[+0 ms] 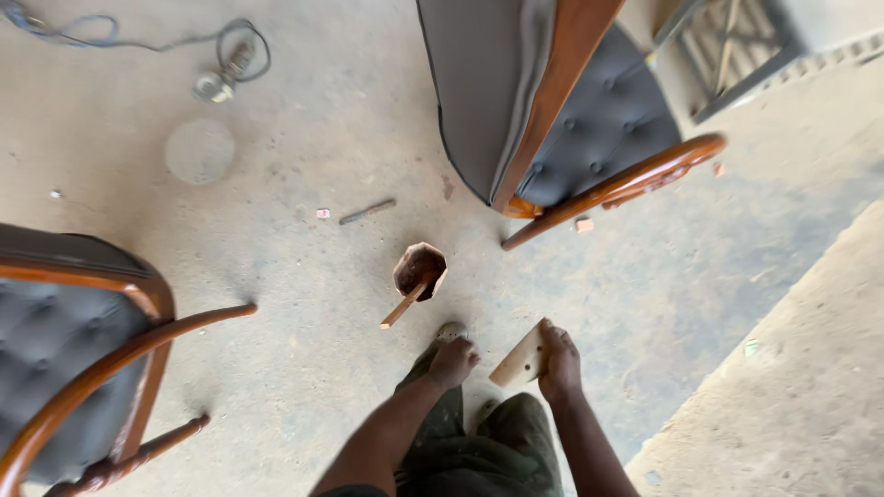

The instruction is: The person sands the wooden armrest of a chair using a sanding block and then uses an angle grinder on the same area. The person moves around the chair to access different sections of the armrest.

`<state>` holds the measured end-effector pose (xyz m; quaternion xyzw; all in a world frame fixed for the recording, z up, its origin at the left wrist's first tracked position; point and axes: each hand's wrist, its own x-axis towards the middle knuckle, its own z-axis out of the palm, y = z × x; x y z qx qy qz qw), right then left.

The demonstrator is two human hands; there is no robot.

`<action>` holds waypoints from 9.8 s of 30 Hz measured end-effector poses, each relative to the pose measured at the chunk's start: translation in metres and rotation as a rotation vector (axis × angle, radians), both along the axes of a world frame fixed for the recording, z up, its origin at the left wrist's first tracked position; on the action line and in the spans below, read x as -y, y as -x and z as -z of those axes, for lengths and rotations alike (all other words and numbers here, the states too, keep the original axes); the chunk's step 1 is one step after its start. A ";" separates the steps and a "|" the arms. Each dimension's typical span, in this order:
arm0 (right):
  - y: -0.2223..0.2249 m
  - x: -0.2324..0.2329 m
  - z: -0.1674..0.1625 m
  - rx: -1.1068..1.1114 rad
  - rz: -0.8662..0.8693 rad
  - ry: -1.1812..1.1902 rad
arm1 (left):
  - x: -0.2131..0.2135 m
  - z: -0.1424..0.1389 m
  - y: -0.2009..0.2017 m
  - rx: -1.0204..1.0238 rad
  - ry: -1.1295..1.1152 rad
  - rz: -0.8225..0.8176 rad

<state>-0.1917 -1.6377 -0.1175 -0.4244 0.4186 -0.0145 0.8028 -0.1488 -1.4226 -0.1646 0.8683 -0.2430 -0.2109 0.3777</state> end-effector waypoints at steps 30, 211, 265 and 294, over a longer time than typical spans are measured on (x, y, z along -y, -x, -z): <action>-0.117 -0.313 -0.267 0.195 -0.067 -0.286 | -0.444 -0.256 -0.046 -0.130 0.025 -0.710; -0.936 -0.136 -0.113 -0.092 1.242 -0.228 | 0.026 -0.245 -1.164 -0.027 0.085 0.859; -0.970 -0.022 0.337 0.165 2.586 0.231 | 0.256 0.307 -1.156 0.238 0.309 1.501; -0.980 -0.009 0.332 -0.226 2.595 0.170 | 0.331 0.359 -1.155 0.239 0.068 1.521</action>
